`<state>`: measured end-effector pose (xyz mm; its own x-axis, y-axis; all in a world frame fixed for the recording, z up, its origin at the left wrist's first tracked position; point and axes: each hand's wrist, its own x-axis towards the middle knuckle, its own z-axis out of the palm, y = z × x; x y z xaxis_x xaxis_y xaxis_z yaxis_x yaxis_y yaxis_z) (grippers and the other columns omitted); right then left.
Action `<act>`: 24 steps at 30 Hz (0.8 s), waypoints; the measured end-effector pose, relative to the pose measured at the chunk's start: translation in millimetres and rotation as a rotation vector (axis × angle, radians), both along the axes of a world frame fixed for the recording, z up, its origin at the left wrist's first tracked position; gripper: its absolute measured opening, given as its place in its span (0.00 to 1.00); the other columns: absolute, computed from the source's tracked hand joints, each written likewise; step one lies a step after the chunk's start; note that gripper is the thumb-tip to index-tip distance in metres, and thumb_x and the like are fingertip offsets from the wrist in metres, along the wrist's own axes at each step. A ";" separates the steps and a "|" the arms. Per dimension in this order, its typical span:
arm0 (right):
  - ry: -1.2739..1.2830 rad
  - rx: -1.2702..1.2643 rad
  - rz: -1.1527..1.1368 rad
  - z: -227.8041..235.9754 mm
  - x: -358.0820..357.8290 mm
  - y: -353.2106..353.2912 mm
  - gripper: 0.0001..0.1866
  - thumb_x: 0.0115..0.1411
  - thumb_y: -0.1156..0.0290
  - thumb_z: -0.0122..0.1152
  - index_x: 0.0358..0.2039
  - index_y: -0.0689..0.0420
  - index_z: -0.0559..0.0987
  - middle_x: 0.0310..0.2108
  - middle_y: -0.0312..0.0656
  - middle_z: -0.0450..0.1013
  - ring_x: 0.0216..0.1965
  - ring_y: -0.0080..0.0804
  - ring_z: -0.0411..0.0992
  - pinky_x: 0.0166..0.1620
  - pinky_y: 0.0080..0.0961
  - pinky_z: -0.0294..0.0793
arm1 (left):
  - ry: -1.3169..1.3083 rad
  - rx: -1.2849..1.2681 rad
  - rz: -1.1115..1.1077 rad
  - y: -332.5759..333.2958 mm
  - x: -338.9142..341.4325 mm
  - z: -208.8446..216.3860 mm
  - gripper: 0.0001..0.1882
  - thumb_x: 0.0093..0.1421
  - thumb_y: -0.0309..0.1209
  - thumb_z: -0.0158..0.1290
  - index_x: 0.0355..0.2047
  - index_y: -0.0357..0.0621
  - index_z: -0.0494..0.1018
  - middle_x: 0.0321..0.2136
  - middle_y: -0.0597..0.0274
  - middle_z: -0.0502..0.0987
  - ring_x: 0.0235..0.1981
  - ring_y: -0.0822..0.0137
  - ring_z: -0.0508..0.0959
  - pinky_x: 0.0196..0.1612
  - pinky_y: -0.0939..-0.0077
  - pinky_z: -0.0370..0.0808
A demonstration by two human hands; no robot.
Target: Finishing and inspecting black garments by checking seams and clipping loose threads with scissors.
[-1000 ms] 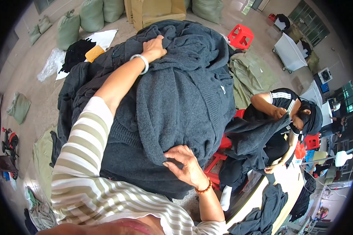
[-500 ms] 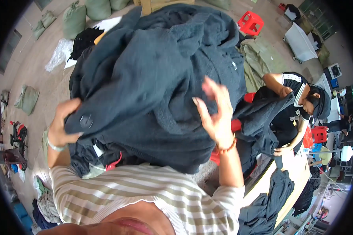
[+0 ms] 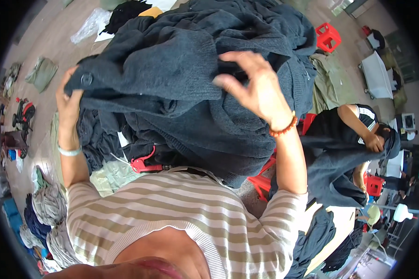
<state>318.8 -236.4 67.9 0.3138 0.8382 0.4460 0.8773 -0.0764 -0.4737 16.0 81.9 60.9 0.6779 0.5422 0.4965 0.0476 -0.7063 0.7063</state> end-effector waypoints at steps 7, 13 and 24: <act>0.102 0.104 0.087 -28.5 -1.8 22.4 0.14 0.60 0.72 0.65 0.46 0.55 0.82 0.38 0.45 0.79 0.40 0.34 0.77 0.45 0.29 0.75 | -0.144 0.051 -0.102 -21.4 51.5 33.3 0.17 0.57 0.22 0.52 0.48 0.36 0.75 0.43 0.64 0.79 0.48 0.72 0.76 0.54 0.77 0.69; 0.436 0.555 -0.060 89.3 80.6 -6.0 0.12 0.68 0.72 0.56 0.46 0.66 0.79 0.40 0.47 0.80 0.32 0.33 0.82 0.37 0.22 0.82 | 0.061 0.299 0.104 81.1 60.9 66.4 0.16 0.55 0.19 0.51 0.44 0.39 0.77 0.34 0.68 0.81 0.37 0.75 0.78 0.43 0.79 0.74; 0.589 1.129 -0.120 215.4 49.0 -38.9 0.09 0.69 0.73 0.51 0.41 0.64 0.78 0.37 0.44 0.78 0.37 0.34 0.79 0.40 0.27 0.86 | 0.211 -0.168 -0.084 111.1 60.3 37.0 0.11 0.61 0.23 0.53 0.44 0.42 0.79 0.36 0.69 0.80 0.35 0.76 0.77 0.40 0.80 0.75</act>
